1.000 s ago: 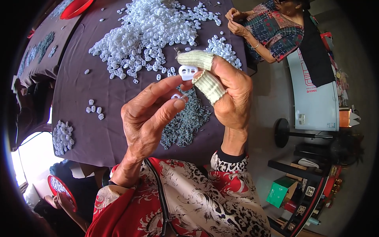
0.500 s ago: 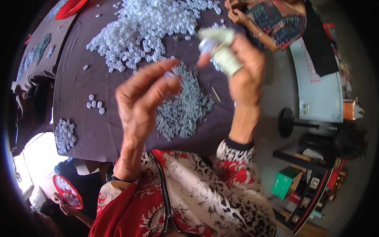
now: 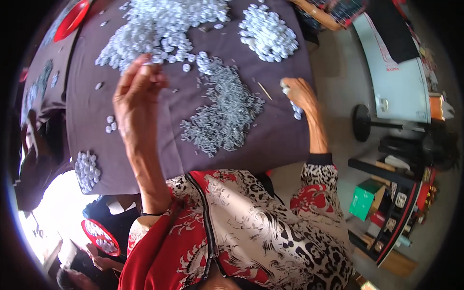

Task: The person assembles plastic cord locks by inserting small springs into the plastic toggle parts by hand and placing the assembled pieces on the table.

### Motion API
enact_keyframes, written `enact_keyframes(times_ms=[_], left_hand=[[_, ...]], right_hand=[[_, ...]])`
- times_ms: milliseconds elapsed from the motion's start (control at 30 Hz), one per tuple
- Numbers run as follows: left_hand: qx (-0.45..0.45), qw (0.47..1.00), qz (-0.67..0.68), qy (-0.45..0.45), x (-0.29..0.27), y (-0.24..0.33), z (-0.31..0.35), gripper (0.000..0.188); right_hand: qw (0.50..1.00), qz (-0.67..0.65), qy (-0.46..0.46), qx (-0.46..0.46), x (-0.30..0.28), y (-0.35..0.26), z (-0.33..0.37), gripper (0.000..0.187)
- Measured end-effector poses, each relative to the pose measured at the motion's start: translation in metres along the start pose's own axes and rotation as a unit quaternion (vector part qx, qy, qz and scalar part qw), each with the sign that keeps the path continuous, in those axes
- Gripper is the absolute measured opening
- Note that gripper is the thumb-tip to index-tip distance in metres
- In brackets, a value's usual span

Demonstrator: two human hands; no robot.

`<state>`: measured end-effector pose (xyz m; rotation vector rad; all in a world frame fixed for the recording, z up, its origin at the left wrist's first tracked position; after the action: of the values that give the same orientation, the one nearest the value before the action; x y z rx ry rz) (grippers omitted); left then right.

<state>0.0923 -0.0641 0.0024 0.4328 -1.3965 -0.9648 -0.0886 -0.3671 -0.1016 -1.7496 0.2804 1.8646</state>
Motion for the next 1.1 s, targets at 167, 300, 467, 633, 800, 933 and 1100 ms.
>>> enact_keyframes(times_ms=[167,300,467,633,800,933,1100], left_hand=[[-0.027,1.000,0.007,-0.010,0.009,-0.006,0.008,0.022],[-0.008,1.000,-0.022,-0.015,0.007,-0.003,0.012,0.018],[0.010,0.999,-0.037,-0.029,0.010,0.002,0.015,0.016],[0.016,0.998,-0.050,-0.028,0.006,0.009,0.016,0.014],[0.032,0.997,-0.075,-0.018,0.002,0.014,0.016,0.013],[0.027,0.996,-0.081,-0.003,-0.002,0.012,0.014,0.013],[0.057,0.996,-0.072,0.022,-0.019,0.018,0.001,0.014]], right_hand=[[0.968,-0.063,0.191,-0.149,-0.084,-0.078,0.003,0.017],[0.912,-0.267,0.200,-0.241,-0.131,-0.187,0.011,0.020],[0.838,-0.456,0.093,-0.284,-0.136,-0.255,0.009,0.044],[0.826,-0.478,0.113,-0.277,-0.127,-0.275,0.008,0.019],[0.817,-0.489,0.105,-0.287,-0.124,-0.280,0.008,0.017],[0.848,-0.423,0.151,-0.280,-0.127,-0.284,0.010,0.017],[0.864,-0.375,0.105,-0.320,-0.111,-0.304,-0.002,0.018]])
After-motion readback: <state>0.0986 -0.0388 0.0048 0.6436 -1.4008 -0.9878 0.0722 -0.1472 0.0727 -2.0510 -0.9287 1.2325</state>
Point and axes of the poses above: each hand's wrist, its own z-axis away from the middle knuckle, its own x-axis out of the palm, y = z × x, the point moved 10 cm from there along -z, towards the middle knuckle, and after that the axes turned 11 degrees about y, right-handed, at the moved point
